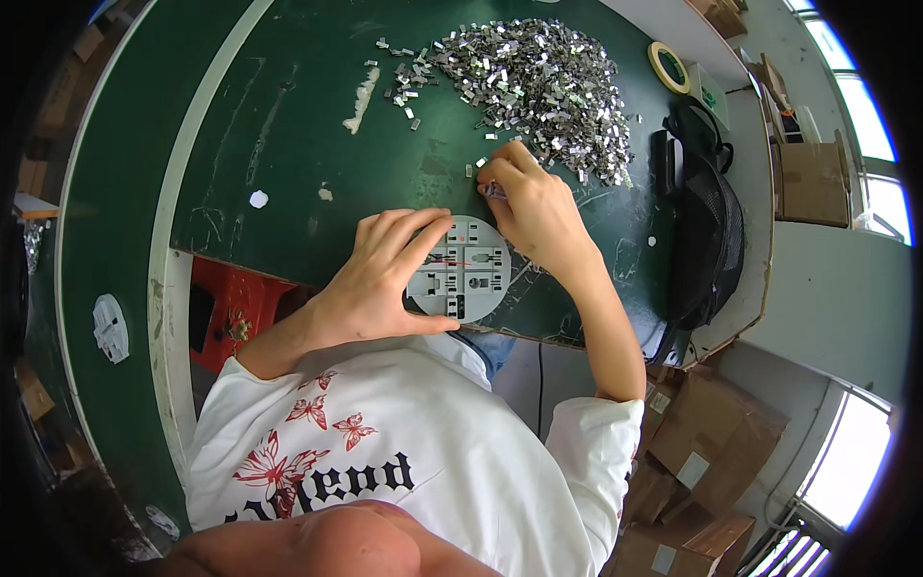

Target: Manually inserting small metal pins into a circular electronic component base at a workbench.

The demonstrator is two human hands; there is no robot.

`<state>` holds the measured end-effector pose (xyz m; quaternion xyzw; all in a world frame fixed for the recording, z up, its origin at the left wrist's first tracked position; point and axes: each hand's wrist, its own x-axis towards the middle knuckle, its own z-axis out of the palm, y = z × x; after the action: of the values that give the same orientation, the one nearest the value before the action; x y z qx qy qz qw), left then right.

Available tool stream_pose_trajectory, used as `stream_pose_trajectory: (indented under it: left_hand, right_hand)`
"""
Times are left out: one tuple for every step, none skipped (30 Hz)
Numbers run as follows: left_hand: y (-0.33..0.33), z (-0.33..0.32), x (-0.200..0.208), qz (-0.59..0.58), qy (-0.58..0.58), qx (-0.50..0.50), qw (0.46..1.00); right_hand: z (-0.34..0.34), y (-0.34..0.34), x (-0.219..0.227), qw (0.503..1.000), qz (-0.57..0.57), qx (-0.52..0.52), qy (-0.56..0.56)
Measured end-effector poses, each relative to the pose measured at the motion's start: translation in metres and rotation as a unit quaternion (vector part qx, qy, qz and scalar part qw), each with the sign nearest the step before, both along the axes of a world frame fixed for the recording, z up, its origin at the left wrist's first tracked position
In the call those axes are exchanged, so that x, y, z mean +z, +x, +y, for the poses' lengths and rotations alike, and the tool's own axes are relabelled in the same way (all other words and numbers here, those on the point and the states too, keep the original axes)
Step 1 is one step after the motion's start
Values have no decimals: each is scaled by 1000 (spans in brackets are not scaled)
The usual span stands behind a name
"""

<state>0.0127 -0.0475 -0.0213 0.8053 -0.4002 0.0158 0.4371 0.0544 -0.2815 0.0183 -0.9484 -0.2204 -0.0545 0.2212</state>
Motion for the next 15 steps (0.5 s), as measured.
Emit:
stream_pose_trajectory:
  left_hand:
    - [0, 0, 0, -2, 0, 0, 1000]
    - [-1, 0, 0, -4, -1, 0, 1000]
    - [-1, 1, 0, -5, -1, 0, 1000]
    - [-1, 0, 0, -5, -1, 0, 1000]
    - [0, 0, 0, -4, 0, 0, 1000]
    - [1, 1, 0, -3, 1, -1, 1000]
    - [1, 1, 0, -2, 2, -1, 1000]
    - [0, 1, 1, -1, 2, 0, 1000]
    - [0, 1, 2, 9, -6, 2, 1000]
    - [0, 1, 3, 18, -15, 4, 1000]
    - [-1, 0, 4, 27, -25, 6, 999]
    - [-1, -1, 5, 28, -26, 7, 999]
    - [-1, -5, 6, 24, -36, 19, 999]
    - [-1, -8, 6, 20, -46, 30, 998]
    - [-1, -11, 6, 16, -56, 42, 997]
  right_hand:
    - [0, 0, 1, 1000, -1, 0, 0]
    - [0, -1, 3, 1000, 11, -14, 21]
    - [-1, -1, 5, 998, 23, -28, 43]
    - [0, -2, 7, 996, 36, -41, 64]
    - [1, -3, 11, 996, 36, -41, 64]
    - [4, -4, 17, 993, 47, -65, 87]
    - [7, -6, 22, 988, 59, -89, 110]
    - [8, -8, 24, 982, 70, -113, 132]
    - [7, -12, 24, 982, 71, -112, 132]
    - [5, -16, 25, 985, 72, -88, 128]
    - [2, -20, 26, 988, 73, -63, 124]
    - [1, -24, 27, 989, 74, -39, 119]
    - [2, -29, 27, 989, 76, -38, 119]
    - [3, -35, 28, 988, 69, -40, 129]
    - [5, -40, 28, 987, 63, -42, 139]
